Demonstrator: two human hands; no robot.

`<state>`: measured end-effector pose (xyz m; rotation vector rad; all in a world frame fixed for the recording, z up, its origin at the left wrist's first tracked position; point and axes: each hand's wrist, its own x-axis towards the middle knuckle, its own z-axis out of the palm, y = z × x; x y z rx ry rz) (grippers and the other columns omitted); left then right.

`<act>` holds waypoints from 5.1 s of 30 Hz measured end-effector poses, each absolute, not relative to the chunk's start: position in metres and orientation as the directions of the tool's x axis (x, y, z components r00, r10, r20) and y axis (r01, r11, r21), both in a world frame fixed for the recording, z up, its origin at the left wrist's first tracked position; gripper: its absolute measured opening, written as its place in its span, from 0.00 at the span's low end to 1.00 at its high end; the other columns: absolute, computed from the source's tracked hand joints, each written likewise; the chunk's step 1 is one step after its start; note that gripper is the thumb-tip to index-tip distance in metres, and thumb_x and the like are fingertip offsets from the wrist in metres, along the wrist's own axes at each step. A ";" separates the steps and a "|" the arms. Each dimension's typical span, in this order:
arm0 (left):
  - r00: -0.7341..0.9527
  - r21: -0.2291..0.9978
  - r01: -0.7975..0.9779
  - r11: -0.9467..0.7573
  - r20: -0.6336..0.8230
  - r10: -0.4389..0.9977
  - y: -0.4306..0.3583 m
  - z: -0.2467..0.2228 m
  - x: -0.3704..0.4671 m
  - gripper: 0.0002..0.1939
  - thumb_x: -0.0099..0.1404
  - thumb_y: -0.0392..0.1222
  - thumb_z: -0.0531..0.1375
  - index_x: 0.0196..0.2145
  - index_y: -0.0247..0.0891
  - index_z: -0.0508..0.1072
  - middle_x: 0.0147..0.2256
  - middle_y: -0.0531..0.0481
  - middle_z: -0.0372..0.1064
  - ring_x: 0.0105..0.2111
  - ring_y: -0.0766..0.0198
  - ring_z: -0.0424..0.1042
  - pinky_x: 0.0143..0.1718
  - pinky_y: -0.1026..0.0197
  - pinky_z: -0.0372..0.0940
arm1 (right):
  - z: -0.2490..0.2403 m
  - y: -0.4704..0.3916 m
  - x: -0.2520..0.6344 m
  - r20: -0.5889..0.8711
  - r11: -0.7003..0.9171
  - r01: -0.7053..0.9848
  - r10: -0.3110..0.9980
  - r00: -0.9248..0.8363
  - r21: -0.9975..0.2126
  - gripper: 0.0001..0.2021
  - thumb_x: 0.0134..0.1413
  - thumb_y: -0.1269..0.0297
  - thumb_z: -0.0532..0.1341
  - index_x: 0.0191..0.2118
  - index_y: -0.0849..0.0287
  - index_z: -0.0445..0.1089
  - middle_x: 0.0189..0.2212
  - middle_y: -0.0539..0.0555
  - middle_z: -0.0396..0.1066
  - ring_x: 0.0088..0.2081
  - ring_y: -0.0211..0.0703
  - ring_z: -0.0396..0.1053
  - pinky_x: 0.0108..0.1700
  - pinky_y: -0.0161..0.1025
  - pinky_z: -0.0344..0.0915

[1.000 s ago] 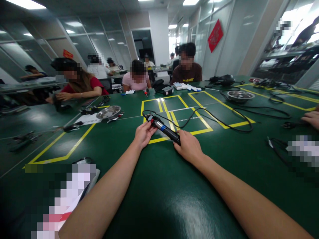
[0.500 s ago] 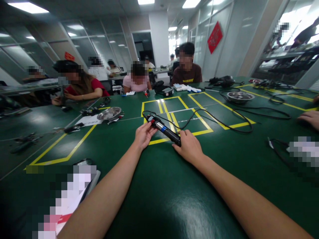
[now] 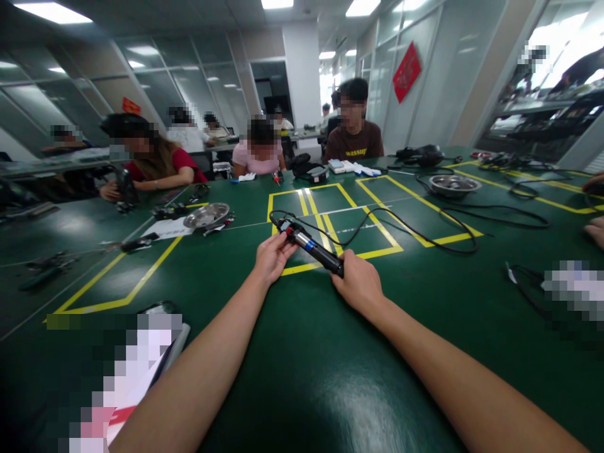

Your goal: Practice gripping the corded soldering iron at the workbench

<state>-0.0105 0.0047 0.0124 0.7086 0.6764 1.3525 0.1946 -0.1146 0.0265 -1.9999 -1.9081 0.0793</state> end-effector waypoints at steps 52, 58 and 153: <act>0.075 0.777 -0.626 0.069 -0.029 0.997 0.004 0.013 -0.013 0.09 0.62 0.33 0.65 0.41 0.29 0.76 0.41 0.37 0.78 0.42 0.54 0.79 0.53 0.45 0.70 | 0.021 -0.112 0.202 0.280 0.201 0.817 0.959 -0.051 -0.541 0.29 0.59 0.56 0.62 0.62 0.62 0.60 0.43 0.58 0.75 0.41 0.49 0.73 0.44 0.40 0.65; 0.095 0.768 -0.635 0.082 -0.028 0.995 0.004 0.012 -0.013 0.09 0.61 0.33 0.66 0.41 0.29 0.76 0.42 0.37 0.78 0.43 0.55 0.79 0.54 0.47 0.69 | 0.028 -0.112 0.201 0.230 0.209 0.824 0.968 -0.098 -0.526 0.23 0.68 0.54 0.51 0.61 0.62 0.63 0.44 0.61 0.74 0.43 0.49 0.73 0.45 0.41 0.65; 0.144 0.792 -0.603 0.096 -0.010 0.989 0.001 0.012 -0.013 0.08 0.60 0.31 0.66 0.39 0.29 0.74 0.39 0.39 0.78 0.38 0.55 0.80 0.51 0.43 0.70 | 0.047 -0.079 0.173 0.091 0.132 0.966 0.989 -0.114 -0.221 0.23 0.54 0.51 0.64 0.49 0.61 0.65 0.41 0.66 0.75 0.40 0.59 0.75 0.38 0.44 0.66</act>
